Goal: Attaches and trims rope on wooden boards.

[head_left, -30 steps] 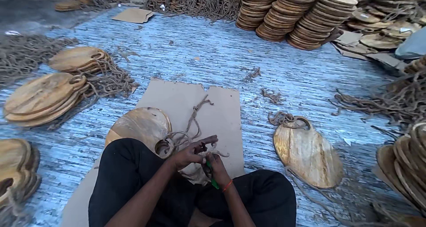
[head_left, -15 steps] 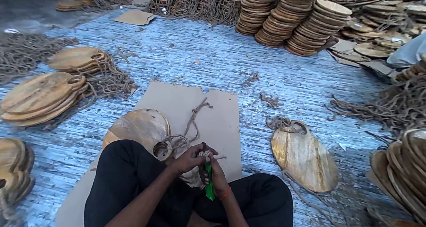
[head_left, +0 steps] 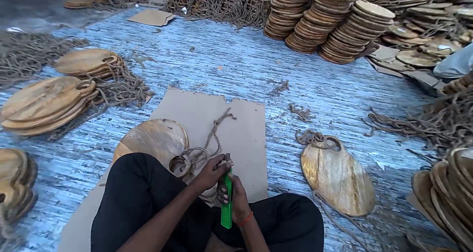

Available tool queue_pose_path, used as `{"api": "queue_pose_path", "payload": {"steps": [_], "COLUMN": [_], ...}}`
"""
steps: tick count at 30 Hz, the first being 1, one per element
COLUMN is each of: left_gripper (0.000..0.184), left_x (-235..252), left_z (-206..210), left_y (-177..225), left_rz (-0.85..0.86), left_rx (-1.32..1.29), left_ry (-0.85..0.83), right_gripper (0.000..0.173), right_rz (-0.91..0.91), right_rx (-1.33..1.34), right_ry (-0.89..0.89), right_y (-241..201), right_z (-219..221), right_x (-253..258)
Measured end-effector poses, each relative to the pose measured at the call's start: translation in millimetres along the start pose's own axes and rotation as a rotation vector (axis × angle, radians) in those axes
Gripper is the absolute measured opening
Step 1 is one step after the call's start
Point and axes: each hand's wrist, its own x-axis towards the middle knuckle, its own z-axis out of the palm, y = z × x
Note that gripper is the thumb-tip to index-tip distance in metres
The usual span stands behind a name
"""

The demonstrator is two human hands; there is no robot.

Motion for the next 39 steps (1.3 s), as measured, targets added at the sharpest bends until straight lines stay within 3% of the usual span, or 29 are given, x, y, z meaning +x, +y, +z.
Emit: {"api": "queue_pose_path", "payload": {"steps": [2, 7, 10, 15, 20, 29, 34, 39], "left_gripper": [0.035, 0.041, 0.041, 0.045, 0.064, 0.058, 0.055, 0.056], "left_x": [1, 3, -1, -1, 2, -1, 10, 31], "left_z": [-6, -22, -23, 10, 21, 10, 5, -5], "left_y": [-3, -5, 3, -1, -8, -4, -21, -25], "left_rz": [-0.02, -0.02, -0.133, -0.276, -0.279, -0.308, -0.246, -0.119], "left_rx": [0.001, -0.044, -0.101, -0.216, -0.121, 0.373, 0.412, 0.532], "left_ry": [-0.019, -0.081, -0.107, 0.154, 0.302, 0.251, 0.292, 0.129], "right_gripper": [0.017, 0.031, 0.032, 0.024, 0.035, 0.042, 0.042, 0.039], "right_rz": [-0.01, -0.02, 0.083, 0.123, 0.109, 0.183, 0.033, -0.086], "right_rx": [-0.064, -0.299, -0.33, -0.206, -0.254, -0.2, -0.384, -0.399], "right_ry": [-0.007, 0.029, 0.063, 0.208, 0.286, 0.29, 0.391, 0.498], "right_y": [-2, -11, -12, 5, 16, 16, 34, 42], "right_z": [-3, -2, -6, 0, 6, 6, 11, 22], "right_x": [0, 0, 1, 6, 7, 8, 12, 6]}}
